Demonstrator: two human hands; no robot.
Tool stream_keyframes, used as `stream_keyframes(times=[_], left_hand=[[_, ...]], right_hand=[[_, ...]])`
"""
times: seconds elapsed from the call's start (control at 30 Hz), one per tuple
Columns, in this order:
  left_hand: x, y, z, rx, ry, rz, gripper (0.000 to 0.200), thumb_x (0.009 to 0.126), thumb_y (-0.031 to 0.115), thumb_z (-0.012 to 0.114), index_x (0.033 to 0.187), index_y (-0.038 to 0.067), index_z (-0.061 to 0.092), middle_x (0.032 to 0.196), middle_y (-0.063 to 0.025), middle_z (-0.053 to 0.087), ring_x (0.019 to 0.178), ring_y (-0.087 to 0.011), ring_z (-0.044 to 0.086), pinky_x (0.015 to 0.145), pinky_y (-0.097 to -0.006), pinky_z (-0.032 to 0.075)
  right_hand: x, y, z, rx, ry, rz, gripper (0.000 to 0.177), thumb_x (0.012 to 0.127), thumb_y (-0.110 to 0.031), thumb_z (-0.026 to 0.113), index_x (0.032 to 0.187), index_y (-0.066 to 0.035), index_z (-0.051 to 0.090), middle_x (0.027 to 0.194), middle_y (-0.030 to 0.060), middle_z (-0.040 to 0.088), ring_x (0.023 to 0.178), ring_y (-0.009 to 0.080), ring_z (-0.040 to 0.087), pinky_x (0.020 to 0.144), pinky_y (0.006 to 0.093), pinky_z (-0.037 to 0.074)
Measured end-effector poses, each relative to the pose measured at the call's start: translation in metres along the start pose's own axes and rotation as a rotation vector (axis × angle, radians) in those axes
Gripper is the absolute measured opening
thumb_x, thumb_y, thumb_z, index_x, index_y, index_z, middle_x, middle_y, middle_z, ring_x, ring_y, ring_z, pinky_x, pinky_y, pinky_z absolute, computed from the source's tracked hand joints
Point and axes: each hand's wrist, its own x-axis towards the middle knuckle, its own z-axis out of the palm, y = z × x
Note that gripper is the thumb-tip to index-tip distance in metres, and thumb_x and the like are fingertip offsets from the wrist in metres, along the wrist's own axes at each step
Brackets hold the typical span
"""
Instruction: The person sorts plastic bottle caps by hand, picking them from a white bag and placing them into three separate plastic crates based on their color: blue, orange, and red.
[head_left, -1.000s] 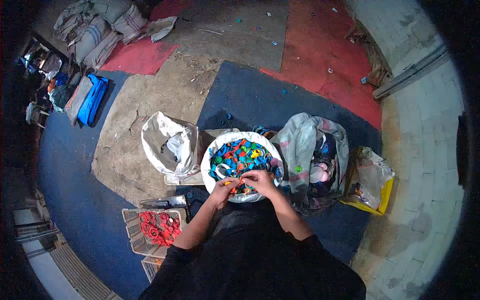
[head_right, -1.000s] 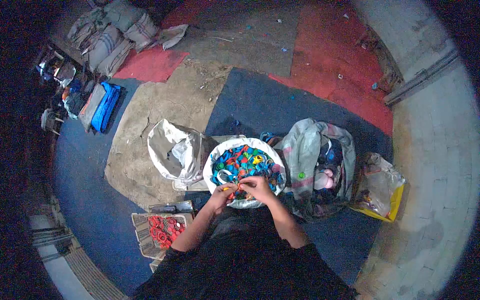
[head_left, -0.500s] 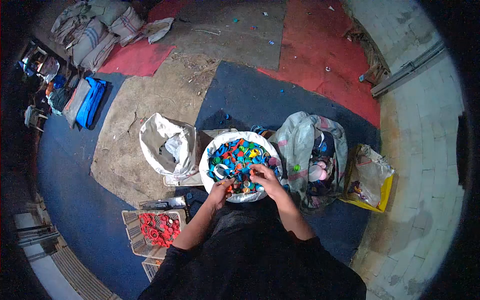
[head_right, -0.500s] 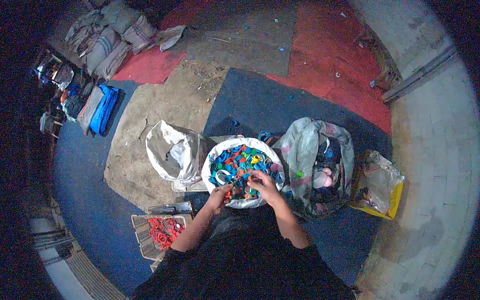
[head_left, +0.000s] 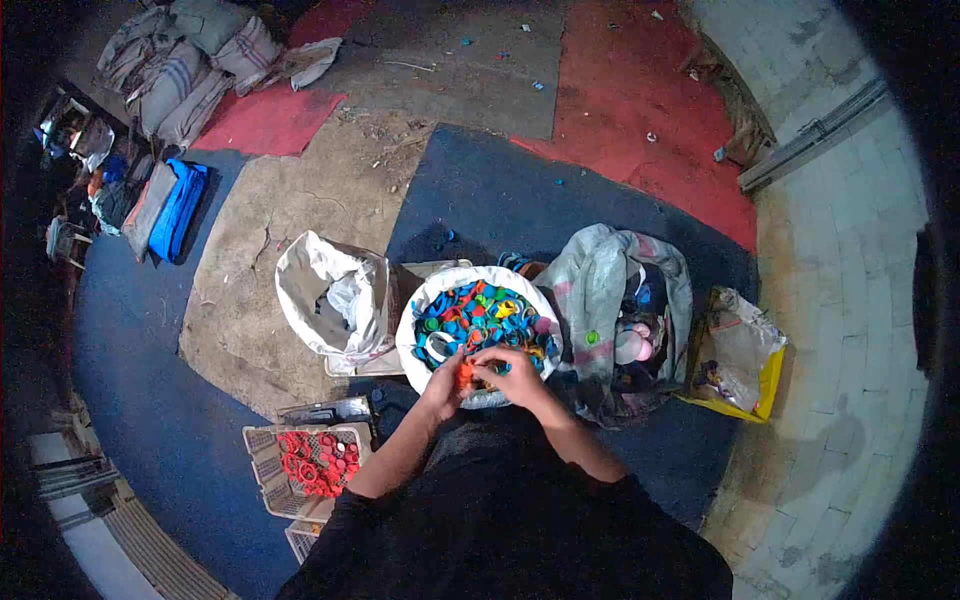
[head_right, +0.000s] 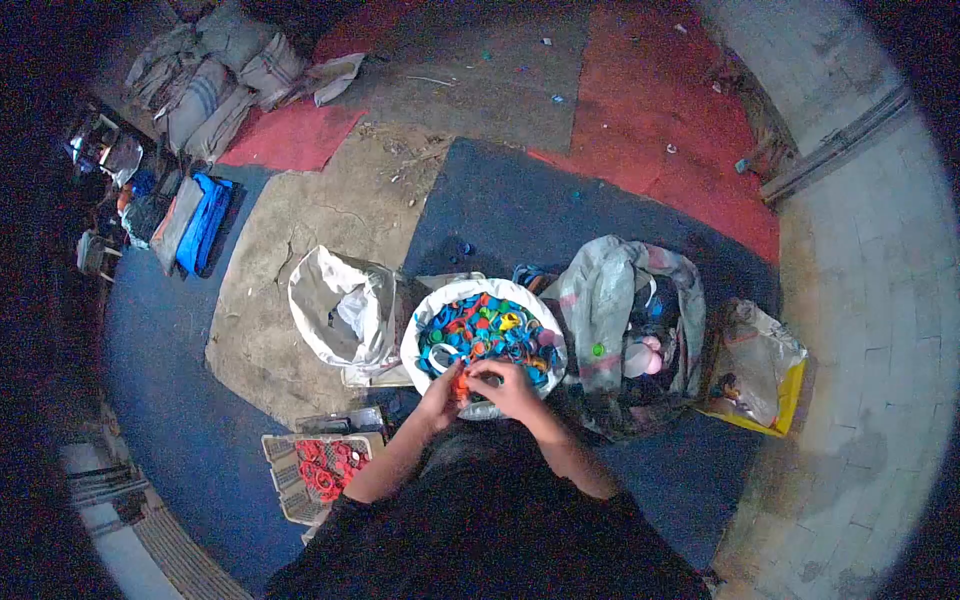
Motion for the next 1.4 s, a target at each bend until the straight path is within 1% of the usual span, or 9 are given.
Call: stream_keyframes(times=[0.1, 0.2, 0.4, 0.6, 0.77, 0.87, 0.9, 1.17, 1.4], left_hand=[[-0.001, 0.001, 0.008, -0.049, 0.025, -0.022, 0.038, 0.103, 0.047, 0.047, 0.106, 0.013, 0.063, 0.083, 0.0022, 0.065, 0.063, -0.0082, 0.061, 0.051, -0.0202, 0.048], [-0.002, 0.004, 0.001, -0.094, 0.019, 0.016, 0.033, 0.101, 0.044, 0.052, 0.099, 0.013, 0.063, 0.079, 0.0008, 0.065, 0.064, -0.0091, 0.061, 0.050, -0.0219, 0.046], [-0.015, 0.019, -0.021, -0.166, 0.112, 0.104, 0.026, 0.099, 0.036, 0.060, 0.090, 0.012, 0.058, 0.079, -0.0018, 0.062, 0.061, -0.0084, 0.054, 0.044, -0.0199, 0.037], [-0.017, 0.025, -0.050, -0.093, 0.170, 0.115, 0.027, 0.097, 0.038, 0.062, 0.096, 0.012, 0.060, 0.086, 0.0009, 0.064, 0.052, -0.0058, 0.046, 0.048, -0.0214, 0.038], [-0.011, 0.026, -0.056, -0.071, 0.209, 0.126, 0.027, 0.098, 0.037, 0.061, 0.097, 0.011, 0.057, 0.080, 0.0017, 0.056, 0.049, -0.0059, 0.037, 0.047, -0.0224, 0.033], [-0.008, 0.026, -0.056, -0.061, 0.203, 0.168, 0.027, 0.098, 0.038, 0.061, 0.097, 0.011, 0.057, 0.082, 0.0014, 0.057, 0.050, -0.0060, 0.037, 0.047, -0.0226, 0.032], [-0.008, 0.026, -0.057, -0.066, 0.201, 0.164, 0.027, 0.098, 0.037, 0.061, 0.097, 0.011, 0.057, 0.082, 0.0014, 0.057, 0.050, -0.0060, 0.037, 0.047, -0.0227, 0.032], [-0.028, 0.032, -0.046, -0.006, 0.196, 0.148, 0.022, 0.100, 0.033, 0.059, 0.096, 0.012, 0.056, 0.082, 0.0022, 0.056, 0.051, -0.0051, 0.036, 0.046, -0.0211, 0.029], [-0.030, 0.024, -0.050, -0.033, 0.215, 0.176, 0.022, 0.100, 0.033, 0.058, 0.095, 0.012, 0.057, 0.080, 0.0031, 0.058, 0.052, -0.0050, 0.041, 0.047, -0.0204, 0.032]], right_hand=[[0.006, -0.018, 0.007, -0.345, -0.157, -0.200, 0.014, 0.082, -0.014, 0.073, 0.092, -0.005, 0.073, 0.099, 0.0090, 0.071, 0.098, 0.0284, 0.064, 0.096, 0.0391, 0.043], [0.016, -0.014, 0.009, -0.453, -0.214, -0.322, 0.013, 0.083, -0.015, 0.071, 0.091, -0.005, 0.073, 0.100, 0.0106, 0.069, 0.099, 0.0283, 0.063, 0.092, 0.0388, 0.045], [0.073, 0.053, -0.024, -0.409, 0.204, 0.067, 0.033, 0.086, -0.021, 0.073, 0.113, -0.004, 0.068, 0.109, 0.0160, 0.065, 0.105, 0.0334, 0.062, 0.093, 0.0416, 0.048], [0.109, 0.130, -0.004, -0.864, 0.150, 0.100, 0.061, 0.080, -0.039, 0.076, 0.131, -0.010, 0.060, 0.140, 0.0206, 0.046, 0.132, 0.0387, 0.041, 0.109, 0.0491, 0.036], [0.100, 0.107, -0.009, -1.024, -0.135, 0.085, 0.049, 0.081, -0.052, 0.071, 0.111, -0.013, 0.070, 0.135, 0.0138, 0.053, 0.126, 0.0352, 0.048, 0.100, 0.0521, 0.042], [0.108, 0.097, -0.029, -0.881, -0.347, 0.280, 0.045, 0.082, -0.055, 0.069, 0.099, -0.013, 0.072, 0.107, 0.0149, 0.068, 0.102, 0.0328, 0.064, 0.088, 0.0469, 0.050], [0.117, 0.097, -0.034, -0.812, -0.323, 0.351, 0.045, 0.085, -0.055, 0.067, 0.094, -0.012, 0.073, 0.079, 0.0146, 0.069, 0.078, 0.0340, 0.068, 0.077, 0.0447, 0.054], [0.160, 0.134, -0.007, -0.969, -0.149, 0.326, 0.054, 0.090, -0.034, 0.064, 0.131, -0.004, 0.048, 0.104, 0.0238, 0.068, 0.096, 0.0413, 0.067, 0.083, 0.0528, 0.053], [0.120, 0.125, -0.010, -1.026, -0.064, 0.192, 0.042, 0.089, -0.040, 0.064, 0.113, -0.006, 0.065, 0.086, 0.0201, 0.069, 0.087, 0.0392, 0.067, 0.074, 0.0532, 0.052]])
